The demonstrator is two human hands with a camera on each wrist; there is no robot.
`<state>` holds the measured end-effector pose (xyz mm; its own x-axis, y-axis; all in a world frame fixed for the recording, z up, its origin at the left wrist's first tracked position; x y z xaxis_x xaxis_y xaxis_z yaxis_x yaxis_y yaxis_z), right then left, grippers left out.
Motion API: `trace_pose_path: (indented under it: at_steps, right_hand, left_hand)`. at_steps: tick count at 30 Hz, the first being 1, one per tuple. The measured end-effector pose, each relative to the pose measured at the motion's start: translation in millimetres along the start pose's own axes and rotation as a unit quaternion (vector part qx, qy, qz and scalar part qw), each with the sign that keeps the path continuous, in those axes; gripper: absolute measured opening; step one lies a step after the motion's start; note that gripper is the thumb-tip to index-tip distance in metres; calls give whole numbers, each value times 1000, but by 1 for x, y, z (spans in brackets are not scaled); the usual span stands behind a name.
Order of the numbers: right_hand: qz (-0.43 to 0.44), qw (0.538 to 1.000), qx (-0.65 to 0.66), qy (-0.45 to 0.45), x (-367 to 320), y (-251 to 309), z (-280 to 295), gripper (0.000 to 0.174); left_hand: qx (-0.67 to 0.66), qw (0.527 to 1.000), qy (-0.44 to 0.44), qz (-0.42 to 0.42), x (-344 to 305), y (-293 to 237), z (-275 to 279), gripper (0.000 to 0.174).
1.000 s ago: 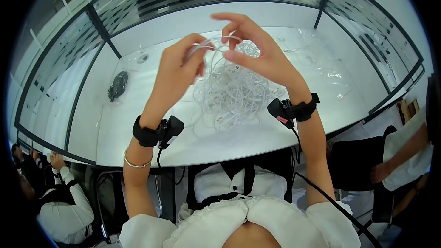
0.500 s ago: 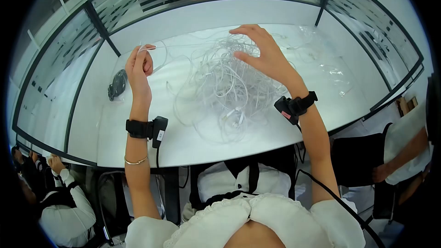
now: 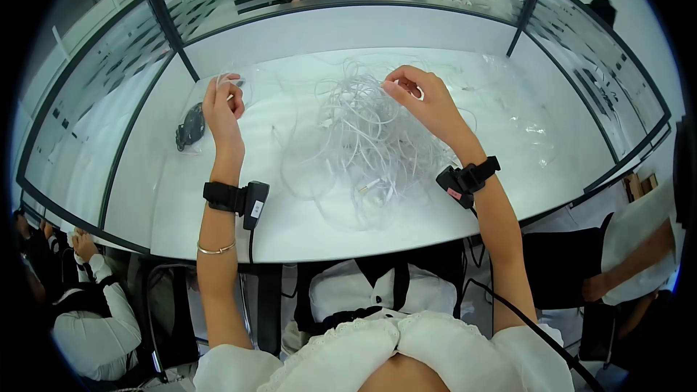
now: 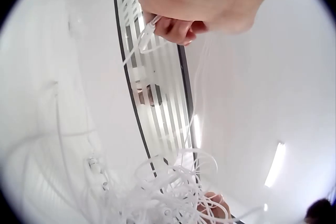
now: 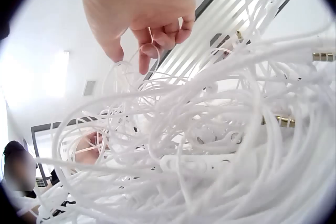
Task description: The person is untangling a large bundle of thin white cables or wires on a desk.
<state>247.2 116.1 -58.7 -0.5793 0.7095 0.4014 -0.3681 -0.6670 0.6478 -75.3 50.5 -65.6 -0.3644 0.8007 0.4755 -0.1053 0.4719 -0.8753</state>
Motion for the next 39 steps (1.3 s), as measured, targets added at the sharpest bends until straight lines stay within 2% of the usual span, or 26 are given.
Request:
trace_pose_path:
  at_steps: [1, 4, 5, 7, 9, 11, 12, 13, 15, 18, 21, 24, 27, 30, 31, 32, 34, 37, 39]
  right_hand:
    - [-16, 1000, -8, 8, 0, -1, 0, 23]
    - [-53, 998, -9, 17, -2, -4, -2, 24]
    - [-61, 998, -19, 18, -4, -2, -3, 25]
    - [-79, 996, -38, 17, -6, 2, -4, 26]
    - [-63, 994, -87, 13, -7, 9, -5, 31]
    - [-43, 992, -119, 13, -7, 13, -7, 31]
    - [-30, 992, -126, 15, -7, 13, -10, 29]
    - [-17, 991, -133, 17, -6, 13, -13, 27]
    - [14, 993, -117, 4, -5, 11, -18, 22]
    - [32, 995, -93, -1, -6, 14, -19, 15]
    - [23, 996, -84, 1, -5, 14, -18, 13]
    - [25, 996, -81, -3, -4, 14, -17, 13]
    - [29, 996, -81, -10, -4, 13, -16, 14]
    - [27, 996, -84, -4, -5, 14, -19, 14]
    - [26, 996, -88, -1, -5, 15, -19, 14]
    - [25, 995, -94, 0, -5, 16, -18, 14]
    - [25, 995, -93, -1, -5, 17, -19, 14]
    - [28, 995, -97, 4, -6, 17, -19, 14]
    - [16, 995, -94, 21, -5, 16, -20, 15]
  left_hand:
    - [13, 999, -8, 29, 1, 5, 1, 20]
    - [84, 995, 24, 41, 1, 19, -2, 27]
    - [145, 985, 55, 77, 2, 31, 1, 35]
    - [226, 971, 44, 68, 7, 54, 8, 39]
    - [294, 951, 39, 86, 1, 53, 5, 44]
    - [364, 920, 91, 111, -3, 47, -1, 44]
    - [398, 901, 117, 123, -5, 49, -3, 43]
    - [485, 860, 136, 73, -3, 53, -1, 44]
    - [641, 747, 174, -31, 1, 67, 1, 46]
    - [619, 754, 216, 38, -9, 62, -5, 52]
    - [680, 716, 160, -6, -24, 36, -18, 65]
    - [691, 682, 214, 111, -31, 25, -28, 77]
    - [736, 623, 233, 123, -37, 23, -36, 87]
    - [674, 708, 202, -63, -39, -2, -58, 92]
    - [648, 723, 222, -91, -40, -6, -66, 93]
    - [596, 756, 245, -113, -43, -12, -76, 85]
    - [544, 778, 292, -117, -45, 0, -85, 69]
    - [499, 786, 354, -82, -48, 14, -92, 48]
    - [464, 799, 382, -35, -46, 19, -91, 39]
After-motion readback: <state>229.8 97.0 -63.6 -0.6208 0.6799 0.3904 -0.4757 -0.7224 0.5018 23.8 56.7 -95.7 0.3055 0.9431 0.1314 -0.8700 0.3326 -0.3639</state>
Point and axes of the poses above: each hand's wrist, its own x-axis towards the middle knuckle, its own z-axis out of the back of the hand, y = z × x, the point moved 9 cm from there along x, towards the middle knuckle, and after that the axes turned 11 degrees about y, right-handed, at the moved point
